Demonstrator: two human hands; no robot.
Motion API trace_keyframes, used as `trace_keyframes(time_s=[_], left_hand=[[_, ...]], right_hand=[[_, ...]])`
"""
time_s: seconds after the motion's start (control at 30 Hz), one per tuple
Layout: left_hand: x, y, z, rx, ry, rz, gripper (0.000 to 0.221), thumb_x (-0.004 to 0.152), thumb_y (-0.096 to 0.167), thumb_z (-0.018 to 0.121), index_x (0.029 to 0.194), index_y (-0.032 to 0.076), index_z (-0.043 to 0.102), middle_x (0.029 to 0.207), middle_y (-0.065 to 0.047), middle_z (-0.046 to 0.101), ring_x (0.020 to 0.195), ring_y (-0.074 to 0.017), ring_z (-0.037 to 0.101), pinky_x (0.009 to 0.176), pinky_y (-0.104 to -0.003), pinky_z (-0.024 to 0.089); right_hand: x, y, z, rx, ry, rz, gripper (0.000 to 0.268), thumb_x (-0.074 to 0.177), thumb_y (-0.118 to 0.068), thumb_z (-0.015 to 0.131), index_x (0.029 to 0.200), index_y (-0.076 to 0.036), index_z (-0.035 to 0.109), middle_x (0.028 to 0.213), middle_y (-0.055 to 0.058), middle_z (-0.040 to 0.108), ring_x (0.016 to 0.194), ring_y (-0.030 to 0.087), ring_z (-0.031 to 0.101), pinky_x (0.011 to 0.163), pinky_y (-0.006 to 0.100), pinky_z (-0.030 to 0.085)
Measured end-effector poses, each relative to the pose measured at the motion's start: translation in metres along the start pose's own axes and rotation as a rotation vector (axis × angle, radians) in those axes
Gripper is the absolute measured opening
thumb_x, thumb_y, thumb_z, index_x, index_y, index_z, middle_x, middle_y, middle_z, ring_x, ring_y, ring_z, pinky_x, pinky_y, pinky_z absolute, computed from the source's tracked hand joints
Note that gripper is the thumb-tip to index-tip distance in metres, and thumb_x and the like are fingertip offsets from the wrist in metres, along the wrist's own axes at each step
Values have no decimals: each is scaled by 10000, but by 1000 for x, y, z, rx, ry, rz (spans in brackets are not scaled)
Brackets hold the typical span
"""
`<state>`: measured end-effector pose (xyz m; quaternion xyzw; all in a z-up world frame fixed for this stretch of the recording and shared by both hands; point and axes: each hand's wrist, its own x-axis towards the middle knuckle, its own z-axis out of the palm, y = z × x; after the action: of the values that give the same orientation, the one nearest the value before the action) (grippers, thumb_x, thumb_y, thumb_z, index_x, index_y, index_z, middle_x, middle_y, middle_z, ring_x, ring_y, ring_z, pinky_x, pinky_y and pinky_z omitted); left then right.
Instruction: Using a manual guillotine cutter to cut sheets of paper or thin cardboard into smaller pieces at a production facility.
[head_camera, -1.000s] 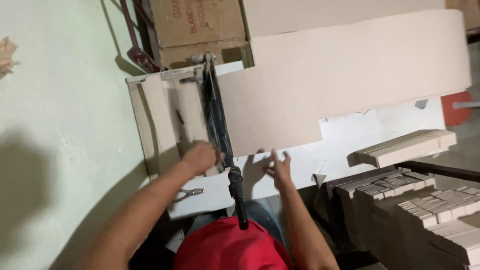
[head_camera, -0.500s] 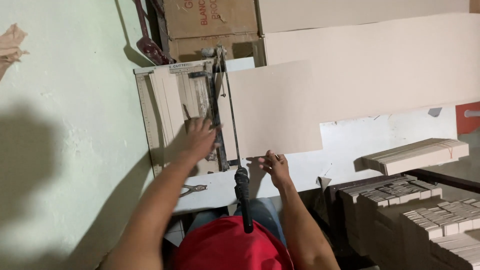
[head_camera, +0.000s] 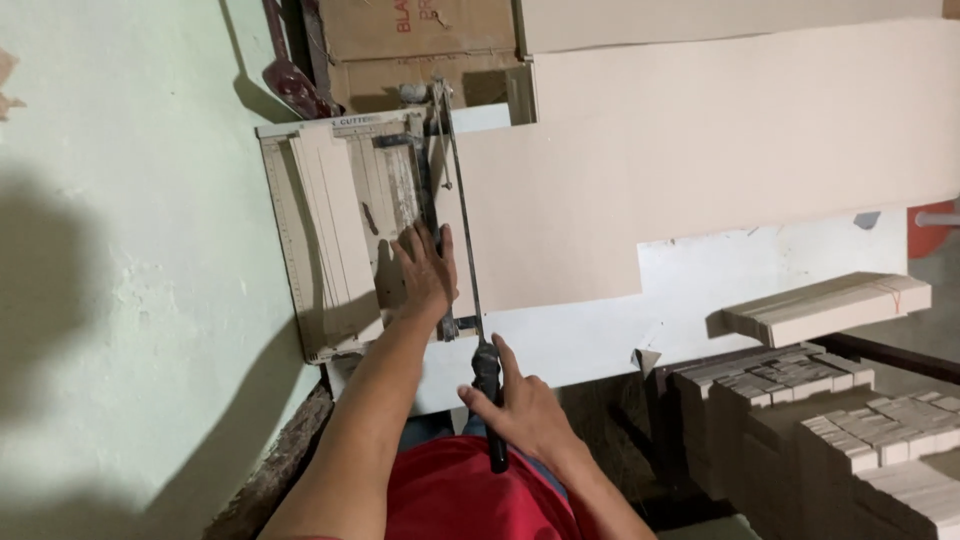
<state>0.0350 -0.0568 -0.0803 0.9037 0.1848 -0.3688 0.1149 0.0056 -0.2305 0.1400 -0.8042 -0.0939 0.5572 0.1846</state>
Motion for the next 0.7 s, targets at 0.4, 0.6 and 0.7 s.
trace_keyframes(time_s=[0.4, 0.6, 0.7], left_hand=[[-1, 2, -17, -40, 26, -31, 1206, 772, 281, 865, 1636, 126, 39, 1649, -334, -12, 1544, -469, -5, 1154, -750, -14], [31, -20, 70, -94, 407, 363, 1108, 798, 850, 475, 1662, 245, 138, 1727, -151, 69, 1587, -327, -19, 1226, -624, -60], [77, -21, 142, -1096, -90, 387, 660, 861, 636, 554, 1336, 226, 349, 1396, -87, 289, 1298, -304, 225, 1074, -519, 139]], right_hand=[[141, 132, 117, -245, 202, -20, 744, 984, -363, 563, 1536, -15, 205, 987, 279, 739, 932, 436, 751, 812, 562, 589], [-30, 13, -12, 328, 64, 4, 954, 850, -605, 566, 1623, -156, 231, 1039, 355, 743, 1013, 533, 724, 846, 600, 569], [14, 59, -9, 575, -50, -130, 815, 913, -580, 493, 1631, -254, 290, 736, 204, 721, 665, 332, 732, 644, 402, 577]])
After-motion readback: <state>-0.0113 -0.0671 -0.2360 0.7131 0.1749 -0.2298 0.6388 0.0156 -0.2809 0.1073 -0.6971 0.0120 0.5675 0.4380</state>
